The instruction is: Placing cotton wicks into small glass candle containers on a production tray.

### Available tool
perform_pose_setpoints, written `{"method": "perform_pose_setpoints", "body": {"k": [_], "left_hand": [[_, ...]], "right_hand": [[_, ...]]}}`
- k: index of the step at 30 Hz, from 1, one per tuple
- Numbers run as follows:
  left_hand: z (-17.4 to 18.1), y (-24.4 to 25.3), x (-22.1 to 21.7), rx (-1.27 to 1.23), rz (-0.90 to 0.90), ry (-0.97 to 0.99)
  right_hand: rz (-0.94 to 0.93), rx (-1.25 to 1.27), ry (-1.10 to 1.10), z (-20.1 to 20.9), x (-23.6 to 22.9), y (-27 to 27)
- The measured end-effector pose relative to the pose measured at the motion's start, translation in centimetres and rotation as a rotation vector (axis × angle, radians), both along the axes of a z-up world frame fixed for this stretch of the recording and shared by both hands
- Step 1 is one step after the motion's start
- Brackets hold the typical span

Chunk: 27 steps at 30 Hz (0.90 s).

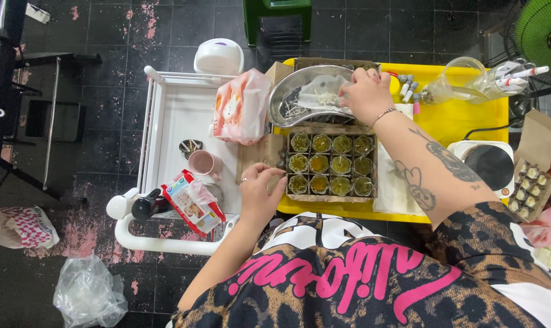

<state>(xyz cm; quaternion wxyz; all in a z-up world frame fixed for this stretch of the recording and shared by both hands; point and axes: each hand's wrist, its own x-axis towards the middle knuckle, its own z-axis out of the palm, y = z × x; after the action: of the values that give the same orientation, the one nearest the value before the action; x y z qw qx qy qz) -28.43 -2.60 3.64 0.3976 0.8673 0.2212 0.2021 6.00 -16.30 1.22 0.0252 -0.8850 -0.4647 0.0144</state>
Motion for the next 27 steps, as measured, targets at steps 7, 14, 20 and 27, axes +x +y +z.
{"method": "perform_pose_setpoints", "body": {"k": [7,14,20,27], "left_hand": [[1.1,1.5,4.2,0.142,-0.055,-0.081],[-0.2,2.6,10.3,0.197,-0.117,-0.23],[-2.1,4.1,12.4,0.091,-0.124,-0.184],[-2.9,4.7,12.6,0.052,-0.073,-0.16]], "right_hand": [[0.002,0.036,0.02,-0.9,0.2,0.3],[0.096,0.089,-0.026,-1.1,1.0,-0.1],[0.159,0.114,-0.049,-1.7,1.9,0.1],[0.19,0.147,-0.037,-0.6,2.0,0.6]]}}
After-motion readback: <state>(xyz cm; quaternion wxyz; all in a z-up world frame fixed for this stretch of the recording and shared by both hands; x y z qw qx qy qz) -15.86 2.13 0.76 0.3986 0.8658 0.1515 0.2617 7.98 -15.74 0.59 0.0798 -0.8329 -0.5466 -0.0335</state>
